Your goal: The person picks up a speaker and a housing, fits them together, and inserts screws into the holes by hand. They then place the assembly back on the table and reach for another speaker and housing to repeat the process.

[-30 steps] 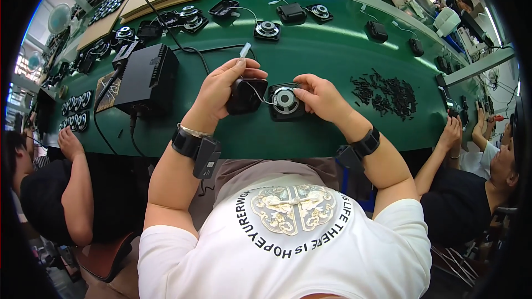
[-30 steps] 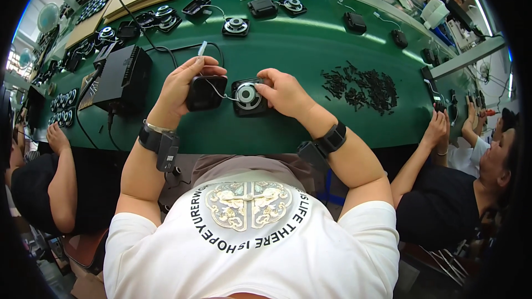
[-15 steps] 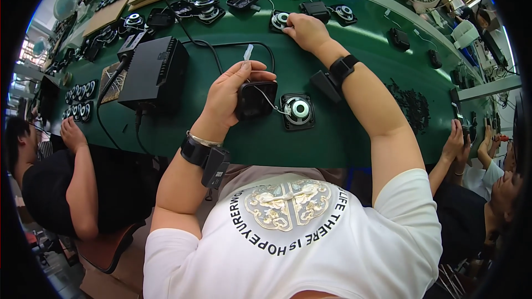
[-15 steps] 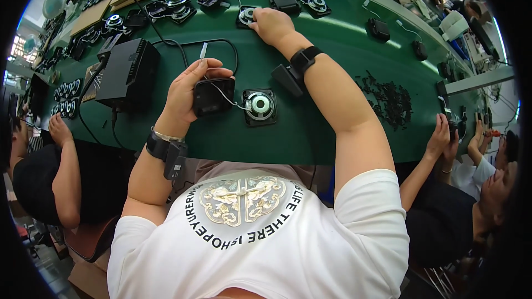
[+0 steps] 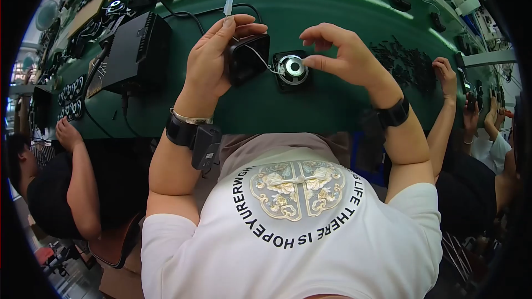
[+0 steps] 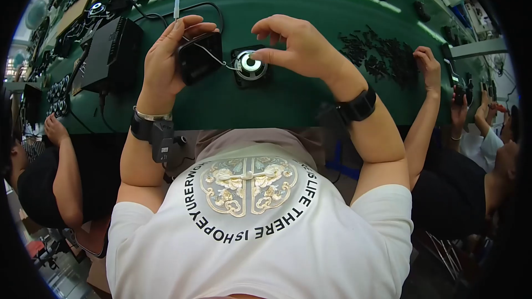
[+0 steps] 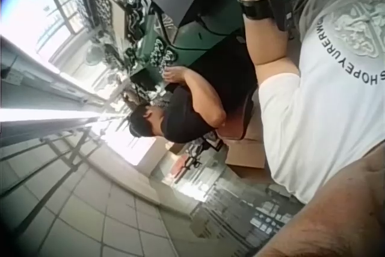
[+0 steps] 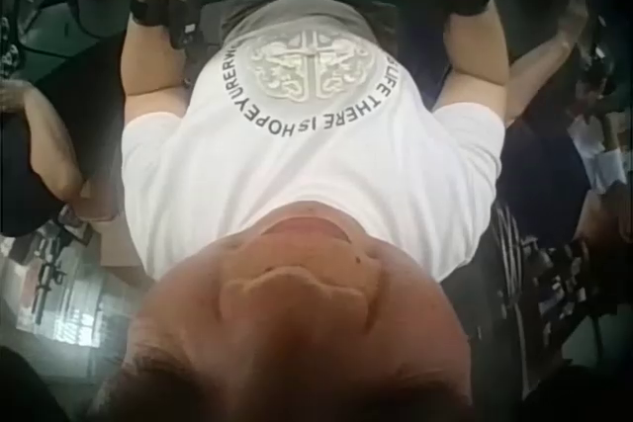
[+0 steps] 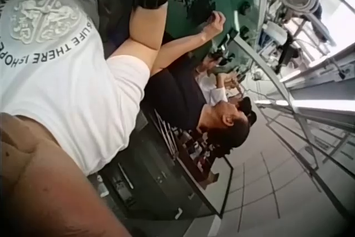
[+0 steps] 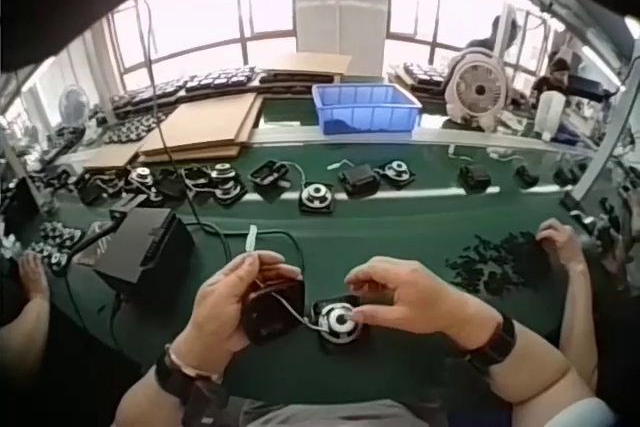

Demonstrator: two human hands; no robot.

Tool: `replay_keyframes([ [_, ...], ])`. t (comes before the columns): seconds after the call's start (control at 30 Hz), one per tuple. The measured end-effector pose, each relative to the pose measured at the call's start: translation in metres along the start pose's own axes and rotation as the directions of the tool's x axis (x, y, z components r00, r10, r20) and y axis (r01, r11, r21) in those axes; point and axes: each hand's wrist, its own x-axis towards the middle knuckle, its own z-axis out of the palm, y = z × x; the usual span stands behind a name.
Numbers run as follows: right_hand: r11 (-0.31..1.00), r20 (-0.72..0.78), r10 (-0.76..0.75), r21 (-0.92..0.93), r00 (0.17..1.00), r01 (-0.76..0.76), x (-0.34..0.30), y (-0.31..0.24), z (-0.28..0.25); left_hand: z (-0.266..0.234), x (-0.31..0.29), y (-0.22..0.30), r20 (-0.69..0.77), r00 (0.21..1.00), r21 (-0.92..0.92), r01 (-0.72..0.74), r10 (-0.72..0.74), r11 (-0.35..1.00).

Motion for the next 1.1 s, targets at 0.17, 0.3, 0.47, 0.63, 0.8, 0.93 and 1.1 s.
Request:
replay_keyframes([
  [0.17, 0.976, -0.121, 0.044, 0.217, 0.992, -0.017, -0.026, -0.042, 0.029, 0.027, -0.003, -0.005, -0.042, 0.997, 0.061, -0.066, 0.068, 0.996],
  [0.3, 0.973, -0.161, 0.118, 0.214, 0.98, -0.082, -0.025, -0.066, 0.057, 0.032, -0.003, -0.01, -0.104, 0.99, 0.175, -0.081, 0.1, 0.981],
  [0.47, 0.97, -0.206, 0.083, 0.243, 0.975, -0.031, -0.022, -0.064, 0.07, 0.053, -0.017, -0.011, -0.156, 0.987, 0.264, 0.016, 0.027, 0.964],
  [0.63, 0.625, -0.025, 0.273, 0.764, 0.962, -0.157, -0.031, -0.036, 0.053, 0.046, -0.025, -0.014, -0.035, 0.993, 0.362, -0.097, 0.117, 0.927],
  [0.8, 0.163, 0.273, 0.254, 0.933, 0.928, -0.32, -0.031, 0.0, 0.022, 0.043, -0.028, -0.027, 0.091, 0.966, 0.499, -0.256, 0.243, 0.828],
  [0.93, 0.519, 0.123, 0.353, 0.799, 0.927, -0.304, -0.023, -0.009, 0.017, 0.042, -0.02, -0.032, 0.048, 0.958, 0.549, -0.262, 0.283, 0.794],
  [1.1, 0.98, -0.314, 0.012, -0.185, 0.949, -0.074, -0.031, -0.056, 0.027, 0.047, -0.013, -0.037, 0.03, 0.875, 0.792, -0.316, 0.483, 0.522],
])
